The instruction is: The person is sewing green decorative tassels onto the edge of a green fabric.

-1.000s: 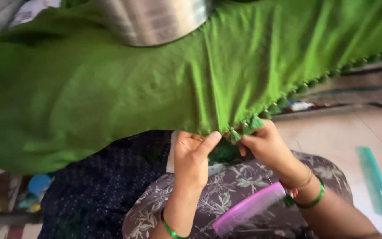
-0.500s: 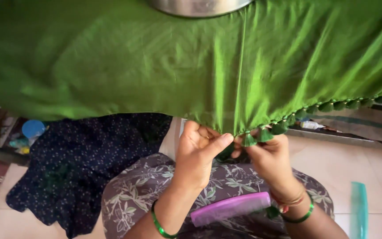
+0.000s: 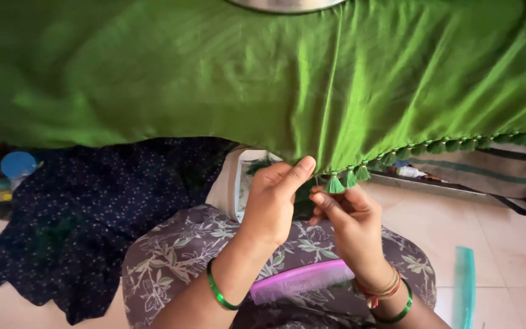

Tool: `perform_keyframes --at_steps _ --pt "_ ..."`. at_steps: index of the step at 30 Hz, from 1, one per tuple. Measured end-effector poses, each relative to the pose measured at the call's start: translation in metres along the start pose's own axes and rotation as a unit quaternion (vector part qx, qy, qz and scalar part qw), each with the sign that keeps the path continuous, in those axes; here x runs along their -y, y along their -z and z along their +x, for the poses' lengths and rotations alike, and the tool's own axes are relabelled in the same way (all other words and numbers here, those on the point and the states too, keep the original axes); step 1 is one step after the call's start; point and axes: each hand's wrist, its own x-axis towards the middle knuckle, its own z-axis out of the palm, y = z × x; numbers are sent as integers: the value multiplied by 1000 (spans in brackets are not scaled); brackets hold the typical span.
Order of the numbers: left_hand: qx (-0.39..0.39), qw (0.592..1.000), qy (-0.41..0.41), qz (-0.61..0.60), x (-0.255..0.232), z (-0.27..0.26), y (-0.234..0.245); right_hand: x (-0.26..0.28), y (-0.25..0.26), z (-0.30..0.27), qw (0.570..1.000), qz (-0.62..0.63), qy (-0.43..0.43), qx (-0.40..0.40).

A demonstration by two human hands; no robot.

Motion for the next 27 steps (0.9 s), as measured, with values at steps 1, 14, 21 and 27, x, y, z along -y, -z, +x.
perform_keyframes --at_steps 1,14,21,27 --pt "1 999 -31 20 8 1 6 -1 3 0 1000 -22 8 -7" --pt "-6 998 25 -49 -16 -2 -15 14 -7 3 996 -57 70 -2" --pt "0 997 38 -68 13 3 -7 14 -16 3 995 26 100 -16" --pt "15 1000 -16 -18 14 -3 -6 30 -24 0 984 134 117 -14"
